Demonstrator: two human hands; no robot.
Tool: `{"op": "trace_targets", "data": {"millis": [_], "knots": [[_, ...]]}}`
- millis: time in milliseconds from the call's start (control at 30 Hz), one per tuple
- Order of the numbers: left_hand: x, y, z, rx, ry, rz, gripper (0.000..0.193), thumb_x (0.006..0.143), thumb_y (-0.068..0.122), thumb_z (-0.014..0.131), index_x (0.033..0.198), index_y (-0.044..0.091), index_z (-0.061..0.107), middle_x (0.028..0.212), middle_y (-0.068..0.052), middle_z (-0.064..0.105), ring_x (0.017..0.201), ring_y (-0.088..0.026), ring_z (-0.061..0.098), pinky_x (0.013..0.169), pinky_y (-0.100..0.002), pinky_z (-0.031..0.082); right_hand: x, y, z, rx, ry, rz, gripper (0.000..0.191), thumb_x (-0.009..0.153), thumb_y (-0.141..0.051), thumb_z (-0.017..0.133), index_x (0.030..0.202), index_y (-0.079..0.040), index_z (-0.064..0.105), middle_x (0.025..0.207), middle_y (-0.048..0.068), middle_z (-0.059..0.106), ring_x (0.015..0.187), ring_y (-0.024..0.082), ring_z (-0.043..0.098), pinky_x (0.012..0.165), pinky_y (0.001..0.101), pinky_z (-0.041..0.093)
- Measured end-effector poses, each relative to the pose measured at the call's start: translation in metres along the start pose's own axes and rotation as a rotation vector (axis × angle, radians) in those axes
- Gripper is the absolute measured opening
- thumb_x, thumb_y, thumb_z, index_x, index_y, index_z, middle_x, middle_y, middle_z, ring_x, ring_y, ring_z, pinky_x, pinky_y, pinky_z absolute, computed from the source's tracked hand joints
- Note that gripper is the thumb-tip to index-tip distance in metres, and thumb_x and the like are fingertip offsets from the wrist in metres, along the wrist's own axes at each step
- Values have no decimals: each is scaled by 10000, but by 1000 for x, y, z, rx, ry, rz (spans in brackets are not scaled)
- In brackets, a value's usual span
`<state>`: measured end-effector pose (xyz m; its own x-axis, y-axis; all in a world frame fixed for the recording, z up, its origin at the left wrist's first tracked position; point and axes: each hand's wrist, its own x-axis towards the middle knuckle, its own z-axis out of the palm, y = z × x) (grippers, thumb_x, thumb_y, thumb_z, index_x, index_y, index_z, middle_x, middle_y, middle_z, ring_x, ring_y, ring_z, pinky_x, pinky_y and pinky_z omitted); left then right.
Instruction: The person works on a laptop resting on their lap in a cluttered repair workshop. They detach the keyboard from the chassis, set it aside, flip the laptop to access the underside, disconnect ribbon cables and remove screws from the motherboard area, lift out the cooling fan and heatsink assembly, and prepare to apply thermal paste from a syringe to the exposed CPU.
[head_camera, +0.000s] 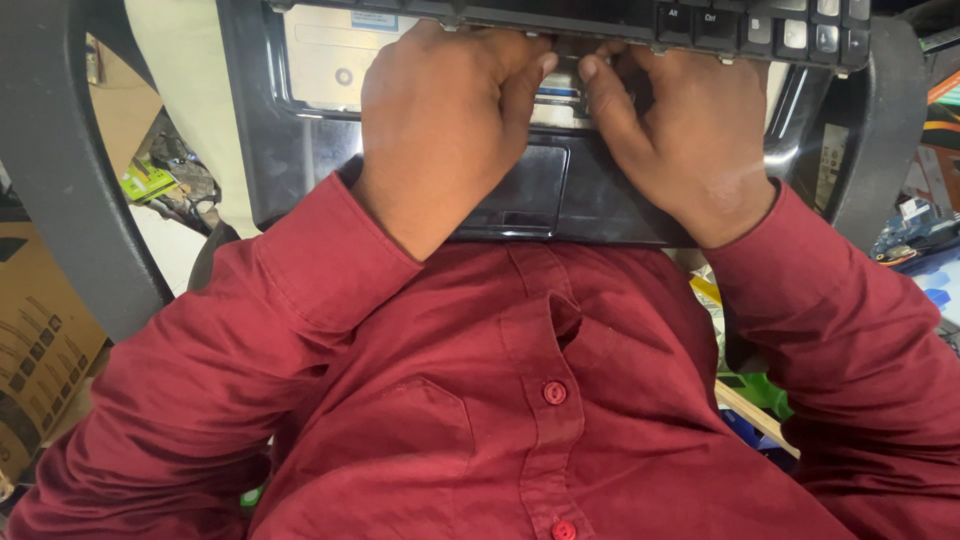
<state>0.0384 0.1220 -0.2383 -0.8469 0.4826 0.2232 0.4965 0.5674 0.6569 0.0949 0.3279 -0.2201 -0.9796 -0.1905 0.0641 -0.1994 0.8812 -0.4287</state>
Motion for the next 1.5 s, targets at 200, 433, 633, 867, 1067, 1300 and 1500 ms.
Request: {"op": "trace_targets", "data": {"millis": [200, 433, 633, 867, 1067, 1300, 1500], "knots": [[0, 0, -1, -73, 9, 35, 114, 1007, 182, 740, 931, 106, 779, 823, -102, 733, 705, -353, 668, 622, -465, 513, -1, 2, -2, 47, -44, 61, 214, 1085, -209, 693, 1051, -4, 745, 778, 133, 705, 648, 318, 672, 591, 417, 496], [0, -1, 1, -36, -37, 19, 124, 1002, 209, 730, 972, 100, 783, 861, -94, 746, 723, -340, 675, 650, -466, 520, 0, 1, -4, 56, -56, 32, 218, 1089, -199, 642, 1091, 1, 728, 833, 130, 721, 677, 308, 677, 611, 413, 493], [-1, -2, 0, -2, -87, -20, 237, 851, 305, 831, 1003, 125, 802, 741, -28, 719, 717, -286, 663, 636, -444, 511, -3, 5, 0, 73, -65, 39, 239, 1127, -226, 644, 1103, -3, 723, 852, 141, 727, 719, 331, 691, 627, 426, 502], [3, 4, -2, -53, -90, -133, 251, 814, 277, 877, 1007, 136, 803, 740, -19, 713, 740, -256, 673, 635, -421, 519, -9, 15, 6, 44, -82, 40, 245, 1153, -231, 613, 1121, -15, 724, 861, 131, 729, 813, 324, 708, 711, 426, 520], [4, 14, -3, -36, -19, -245, 187, 760, 238, 888, 882, 122, 807, 736, -83, 711, 751, -301, 680, 662, -436, 532, -10, 15, 6, 32, -65, 21, 232, 1145, -217, 614, 1099, -23, 732, 890, 146, 723, 861, 346, 700, 738, 444, 515], [3, 18, -9, -20, 21, -233, 161, 770, 251, 888, 775, 122, 791, 728, -106, 709, 773, -339, 683, 663, -466, 529, -7, 5, -3, 92, -3, 6, 186, 1118, -205, 651, 1107, -34, 722, 907, 144, 713, 814, 341, 688, 745, 446, 513], [-7, 19, -26, -126, 15, -51, 101, 860, 153, 822, 924, 93, 773, 915, -111, 667, 821, -317, 676, 709, -421, 547, -22, 1, -24, 149, -85, 121, 265, 1046, -243, 698, 1197, -29, 735, 762, 189, 640, 626, 351, 634, 566, 437, 456]]}}
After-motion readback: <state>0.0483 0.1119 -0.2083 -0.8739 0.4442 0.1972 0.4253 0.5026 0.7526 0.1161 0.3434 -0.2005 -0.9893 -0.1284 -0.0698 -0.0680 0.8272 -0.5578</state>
